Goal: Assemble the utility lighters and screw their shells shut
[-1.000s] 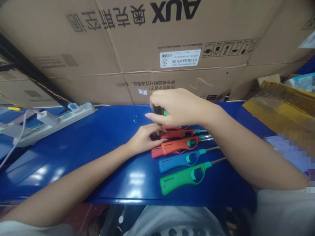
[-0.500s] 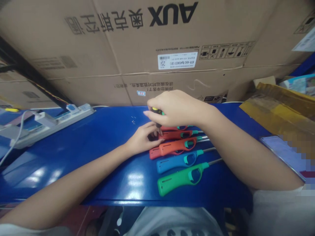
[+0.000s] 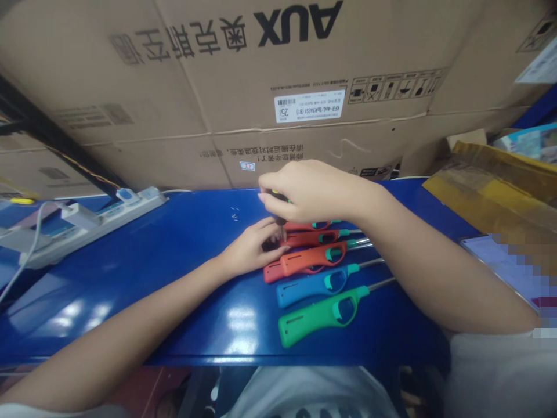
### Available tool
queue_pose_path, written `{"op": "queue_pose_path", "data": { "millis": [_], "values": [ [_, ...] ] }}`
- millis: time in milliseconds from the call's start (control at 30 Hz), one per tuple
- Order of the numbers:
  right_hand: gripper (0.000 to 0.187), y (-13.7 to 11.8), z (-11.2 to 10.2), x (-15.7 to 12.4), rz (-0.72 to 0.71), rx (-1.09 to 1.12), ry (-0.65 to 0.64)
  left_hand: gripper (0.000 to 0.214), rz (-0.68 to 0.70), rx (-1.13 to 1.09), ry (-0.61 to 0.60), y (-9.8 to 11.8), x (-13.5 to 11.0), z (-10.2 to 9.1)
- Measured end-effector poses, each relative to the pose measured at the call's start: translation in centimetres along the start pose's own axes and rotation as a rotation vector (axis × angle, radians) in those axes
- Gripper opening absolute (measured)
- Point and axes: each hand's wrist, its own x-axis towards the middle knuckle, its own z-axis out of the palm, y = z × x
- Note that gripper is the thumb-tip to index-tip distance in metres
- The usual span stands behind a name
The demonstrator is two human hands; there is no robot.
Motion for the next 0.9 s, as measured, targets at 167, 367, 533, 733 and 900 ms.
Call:
{"op": "queue_pose_path", "data": {
  "millis": [167, 367, 533, 733, 900],
  "values": [
    [0.027, 0.25, 0.35, 0.07, -0.020, 0.001, 0.040, 0.019, 0.015, -0.009, -0.003, 0.01, -0.01, -0.07],
    [0.029, 0.79, 0.37, -0.16, -0.064, 0.008, 0.028, 0.020, 0.018, 0.014, 0.015, -0.19, -0.17, -0.10],
    [0.026, 0.72, 0.41, -0.09, -0.073, -0.008, 0.046, 0.021, -0.005, 0.011, 0.002, -0.27, -0.18, -0.05],
    [0.029, 0.19, 0.01, -0.11, 0.005, -0.045, 0.000, 0.021, 0.003, -0.005, 0.002, -0.20, -0.17, 0.01],
    [0.033, 0.22, 0.04, -0.08, 0.011, -0.061, 0.024, 0.019, 0.010, 0.010, -0.001, -0.17, -0.17, -0.04]
  ]
}}
